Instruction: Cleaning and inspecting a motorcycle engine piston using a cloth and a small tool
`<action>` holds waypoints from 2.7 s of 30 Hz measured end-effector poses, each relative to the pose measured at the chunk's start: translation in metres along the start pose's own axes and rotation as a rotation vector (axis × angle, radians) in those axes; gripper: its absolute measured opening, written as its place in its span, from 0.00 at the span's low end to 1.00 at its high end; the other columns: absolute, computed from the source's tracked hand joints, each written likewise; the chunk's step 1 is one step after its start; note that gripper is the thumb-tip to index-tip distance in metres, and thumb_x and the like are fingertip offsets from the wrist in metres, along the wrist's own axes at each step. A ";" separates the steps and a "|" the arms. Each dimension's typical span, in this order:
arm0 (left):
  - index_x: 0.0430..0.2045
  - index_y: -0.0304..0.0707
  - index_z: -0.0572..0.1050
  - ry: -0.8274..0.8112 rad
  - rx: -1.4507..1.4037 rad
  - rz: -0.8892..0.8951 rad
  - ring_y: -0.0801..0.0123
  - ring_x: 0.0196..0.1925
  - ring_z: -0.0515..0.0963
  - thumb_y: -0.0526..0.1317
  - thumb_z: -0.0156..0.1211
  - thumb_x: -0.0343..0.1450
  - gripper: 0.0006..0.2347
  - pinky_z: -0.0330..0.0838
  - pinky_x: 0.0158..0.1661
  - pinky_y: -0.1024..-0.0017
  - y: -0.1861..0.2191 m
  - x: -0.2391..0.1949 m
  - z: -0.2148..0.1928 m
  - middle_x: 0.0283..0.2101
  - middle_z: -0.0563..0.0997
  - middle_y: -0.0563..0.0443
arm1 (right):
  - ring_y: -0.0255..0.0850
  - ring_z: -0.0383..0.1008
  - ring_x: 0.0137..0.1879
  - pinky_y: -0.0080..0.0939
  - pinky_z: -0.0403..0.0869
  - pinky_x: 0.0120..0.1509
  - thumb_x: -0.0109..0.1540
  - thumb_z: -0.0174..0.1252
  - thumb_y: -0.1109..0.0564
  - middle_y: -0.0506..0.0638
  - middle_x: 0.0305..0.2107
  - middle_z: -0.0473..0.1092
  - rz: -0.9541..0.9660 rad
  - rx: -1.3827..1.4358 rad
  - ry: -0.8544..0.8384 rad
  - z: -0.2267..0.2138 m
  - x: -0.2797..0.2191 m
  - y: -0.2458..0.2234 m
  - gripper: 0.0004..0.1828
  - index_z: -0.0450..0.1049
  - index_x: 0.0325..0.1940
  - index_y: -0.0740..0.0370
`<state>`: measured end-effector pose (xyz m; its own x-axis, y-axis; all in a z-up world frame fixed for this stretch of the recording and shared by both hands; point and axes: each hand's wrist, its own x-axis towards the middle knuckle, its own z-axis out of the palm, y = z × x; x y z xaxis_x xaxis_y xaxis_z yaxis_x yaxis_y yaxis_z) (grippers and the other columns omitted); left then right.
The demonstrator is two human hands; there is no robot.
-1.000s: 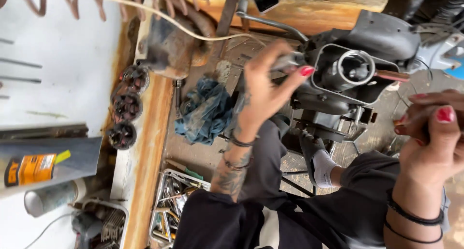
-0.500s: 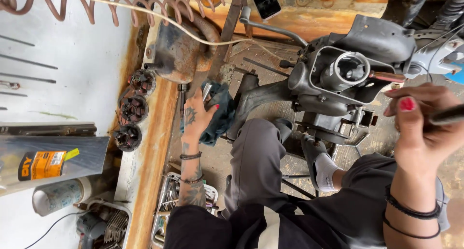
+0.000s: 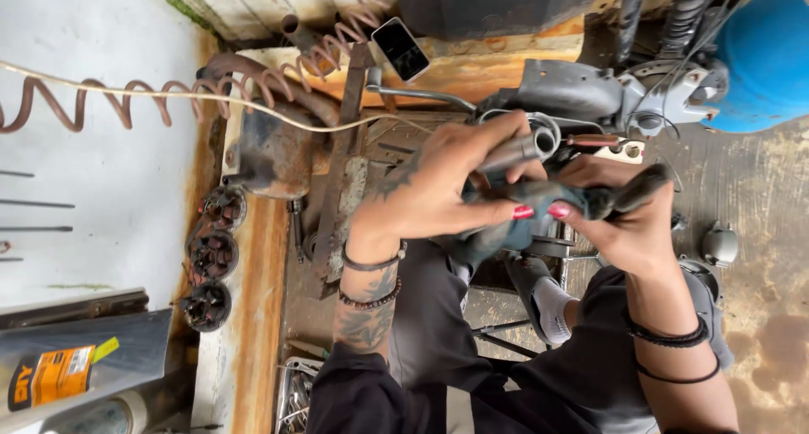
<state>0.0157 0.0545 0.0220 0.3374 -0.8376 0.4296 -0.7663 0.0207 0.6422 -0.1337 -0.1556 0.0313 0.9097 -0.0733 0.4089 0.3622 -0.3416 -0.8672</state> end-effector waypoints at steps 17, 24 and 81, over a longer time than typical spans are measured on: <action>0.30 0.43 0.58 -0.627 -0.682 0.010 0.77 0.29 0.60 0.38 0.61 0.65 0.14 0.52 0.36 0.78 0.028 0.021 0.042 0.27 0.55 0.59 | 0.62 0.71 0.25 0.59 0.63 0.27 0.71 0.48 0.64 0.62 0.24 0.71 0.411 -0.808 -0.085 -0.056 -0.016 0.052 0.12 0.65 0.59 0.67; 0.39 0.40 0.71 -0.439 -0.748 -0.082 0.67 0.33 0.78 0.43 0.67 0.63 0.15 0.72 0.37 0.67 0.002 0.007 0.069 0.32 0.78 0.54 | 0.51 0.81 0.41 0.50 0.80 0.42 0.65 0.59 0.59 0.49 0.39 0.74 0.426 -1.125 -0.227 -0.019 -0.003 0.092 0.07 0.81 0.45 0.56; 0.63 0.42 0.60 0.093 -0.336 -0.116 0.74 0.32 0.74 0.50 0.66 0.72 0.28 0.68 0.41 0.71 0.033 -0.006 0.054 0.35 0.74 0.58 | 0.42 0.76 0.45 0.37 0.74 0.54 0.65 0.56 0.56 0.55 0.39 0.72 0.116 0.198 0.003 -0.020 -0.032 -0.011 0.11 0.67 0.47 0.66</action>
<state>-0.0407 0.0308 0.0063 0.4714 -0.7920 0.3880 -0.5028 0.1201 0.8560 -0.1710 -0.1687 0.0335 0.9469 -0.1041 0.3041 0.2888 -0.1402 -0.9471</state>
